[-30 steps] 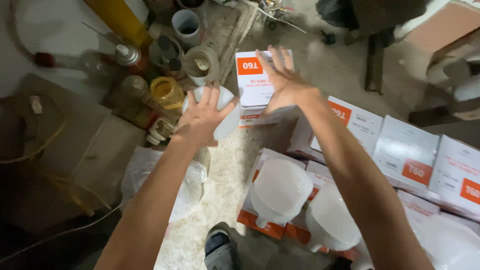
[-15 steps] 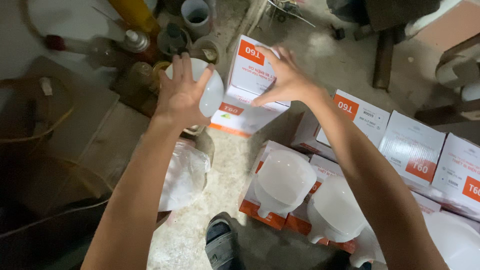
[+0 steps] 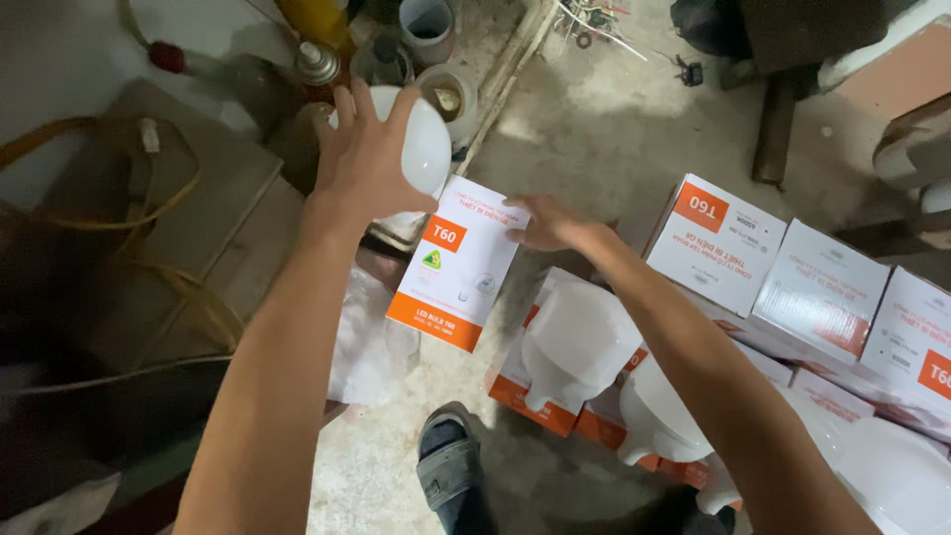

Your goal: The person unboxes large LED light bulbs from several small cardboard boxes and places them in a row on the floor.

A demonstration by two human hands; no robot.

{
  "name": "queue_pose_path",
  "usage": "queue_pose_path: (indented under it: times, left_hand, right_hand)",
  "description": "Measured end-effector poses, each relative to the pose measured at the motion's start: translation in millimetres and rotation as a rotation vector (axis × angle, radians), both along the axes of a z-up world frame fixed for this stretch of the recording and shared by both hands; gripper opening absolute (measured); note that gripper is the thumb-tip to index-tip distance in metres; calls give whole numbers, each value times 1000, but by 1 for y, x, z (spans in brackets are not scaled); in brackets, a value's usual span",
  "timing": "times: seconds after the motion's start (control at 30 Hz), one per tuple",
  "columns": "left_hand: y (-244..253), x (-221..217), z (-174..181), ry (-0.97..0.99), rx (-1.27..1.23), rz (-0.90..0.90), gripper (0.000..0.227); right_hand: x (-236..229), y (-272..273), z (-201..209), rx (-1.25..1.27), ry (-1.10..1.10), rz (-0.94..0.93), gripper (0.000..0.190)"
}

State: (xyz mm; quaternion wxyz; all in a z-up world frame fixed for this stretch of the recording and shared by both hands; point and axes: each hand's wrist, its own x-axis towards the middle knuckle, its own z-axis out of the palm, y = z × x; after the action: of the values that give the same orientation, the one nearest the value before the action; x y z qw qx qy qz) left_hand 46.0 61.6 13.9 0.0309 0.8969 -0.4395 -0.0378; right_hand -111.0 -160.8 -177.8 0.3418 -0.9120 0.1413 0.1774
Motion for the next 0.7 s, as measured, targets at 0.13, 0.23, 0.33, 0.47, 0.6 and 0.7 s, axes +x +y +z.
queue_pose_path:
  times: [0.13, 0.23, 0.33, 0.47, 0.6, 0.7]
  left_hand:
    - [1, -10, 15, 75, -143, -7, 127]
    - [-4, -17, 22, 124, -157, -10, 126]
    - [-8, -22, 21, 116, -130, -40, 122]
    - [-11, -19, 23, 105, -51, -19, 120]
    - [-2, -11, 12, 41, -45, -41, 126]
    - [10, -4, -2, -75, -12, -83, 132]
  right_hand:
    - [-11, 2, 5, -34, -28, 48, 80]
    - [-15, 13, 10, -209, 160, 106, 81]
    - [-9, 34, 13, -421, 77, 247, 100]
    - [5, 90, 20, -370, -51, 432, 122]
    - [22, 120, 27, -321, -84, 497, 156]
    - [30, 136, 25, -424, -68, 564, 165]
